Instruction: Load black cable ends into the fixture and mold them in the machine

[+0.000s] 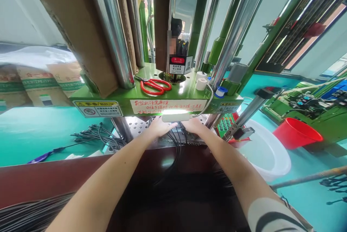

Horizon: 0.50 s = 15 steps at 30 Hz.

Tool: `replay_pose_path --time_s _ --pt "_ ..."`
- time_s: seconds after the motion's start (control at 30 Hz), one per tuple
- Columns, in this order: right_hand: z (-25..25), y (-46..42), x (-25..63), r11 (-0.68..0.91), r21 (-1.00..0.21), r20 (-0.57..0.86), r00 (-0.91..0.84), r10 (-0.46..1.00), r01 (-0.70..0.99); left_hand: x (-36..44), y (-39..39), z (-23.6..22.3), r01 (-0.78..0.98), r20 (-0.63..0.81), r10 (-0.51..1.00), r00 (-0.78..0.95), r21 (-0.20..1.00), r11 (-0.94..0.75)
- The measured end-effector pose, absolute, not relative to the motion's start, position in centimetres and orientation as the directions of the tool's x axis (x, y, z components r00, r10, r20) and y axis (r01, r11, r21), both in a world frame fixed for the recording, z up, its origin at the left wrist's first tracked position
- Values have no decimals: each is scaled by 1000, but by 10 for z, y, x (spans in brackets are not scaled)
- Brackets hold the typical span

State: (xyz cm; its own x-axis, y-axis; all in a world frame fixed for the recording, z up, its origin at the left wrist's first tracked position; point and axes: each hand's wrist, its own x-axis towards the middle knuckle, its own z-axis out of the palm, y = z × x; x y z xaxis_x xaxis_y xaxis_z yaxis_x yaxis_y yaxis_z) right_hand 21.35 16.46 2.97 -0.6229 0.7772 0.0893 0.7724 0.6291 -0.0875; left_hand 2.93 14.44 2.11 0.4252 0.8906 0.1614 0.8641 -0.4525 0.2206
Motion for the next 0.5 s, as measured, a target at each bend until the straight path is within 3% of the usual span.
replay_pose_path --time_s 0.23,0.5 --pt "38 173 210 561 -65 27 -561 827 825 24 146 23 892 146 905 400 163 -421" --pt "46 163 176 635 -79 26 -635 772 769 -22 131 17 861 165 867 470 131 -491"
